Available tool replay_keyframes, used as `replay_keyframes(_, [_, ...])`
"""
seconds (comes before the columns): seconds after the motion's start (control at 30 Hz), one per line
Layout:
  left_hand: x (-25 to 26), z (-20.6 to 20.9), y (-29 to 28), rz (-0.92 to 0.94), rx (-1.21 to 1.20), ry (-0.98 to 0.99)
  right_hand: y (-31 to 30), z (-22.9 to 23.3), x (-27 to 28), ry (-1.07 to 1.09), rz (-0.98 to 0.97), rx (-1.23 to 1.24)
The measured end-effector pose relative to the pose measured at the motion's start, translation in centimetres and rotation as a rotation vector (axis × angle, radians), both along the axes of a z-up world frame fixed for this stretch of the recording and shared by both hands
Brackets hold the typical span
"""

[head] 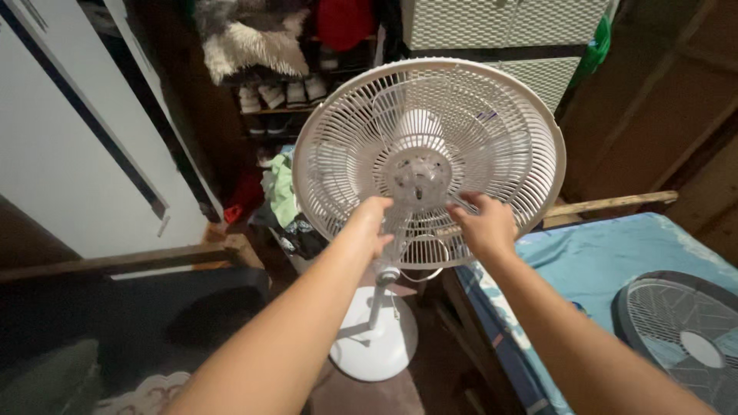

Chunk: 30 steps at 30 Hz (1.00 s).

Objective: The person disassembles a standing electric fan by removing the front grille, fan blades, and rear grille using a screwdriver. They place the removed parts on a nearby bed and continue to detach the motor housing from the stand.

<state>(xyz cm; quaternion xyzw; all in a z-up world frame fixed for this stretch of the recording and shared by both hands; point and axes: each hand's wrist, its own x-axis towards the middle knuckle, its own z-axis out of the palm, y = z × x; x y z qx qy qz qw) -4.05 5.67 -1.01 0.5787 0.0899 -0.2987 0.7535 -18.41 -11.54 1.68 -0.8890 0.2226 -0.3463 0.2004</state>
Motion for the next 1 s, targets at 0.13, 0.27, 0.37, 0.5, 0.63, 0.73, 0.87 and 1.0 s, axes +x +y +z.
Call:
replay_keyframes(0.13, [1.0,-0.9,-1.8,-0.015,-0.123,-0.072,-1.2,0.3,2.4,0.073,0.312,0.398])
replay_keyframes(0.27, [0.7,-1.5,-2.3,0.018,-0.181,-0.022,-1.5,0.4,3.9,0.034,0.430,0.548])
replay_keyframes(0.37, [0.2,-0.5,-3.3,0.055,-0.267,-0.015,-0.6,1.0,4.8,0.126,0.374,0.490])
replay_keyframes(0.5, [-0.7,-0.1,-3.8,0.124,-0.250,0.030,1.4,1.5,4.4,0.224,0.223,0.544])
replay_keyframes(0.63, [-0.1,-0.2,-4.9,0.121,-0.224,0.031,3.3,2.5,3.9,0.162,0.121,0.478])
replay_keyframes(0.73, [0.3,-1.7,-5.5,0.105,-0.313,0.022,4.9,2.2,3.6,0.216,-0.030,0.374])
replay_keyframes(0.87, [0.4,-3.1,-5.5,0.123,-0.397,0.050,5.9,1.9,3.5,0.197,-0.117,0.283])
replay_keyframes(1.0, [0.1,-2.8,-4.5,0.107,-0.338,0.080,6.2,1.3,3.4,0.110,-0.090,0.231])
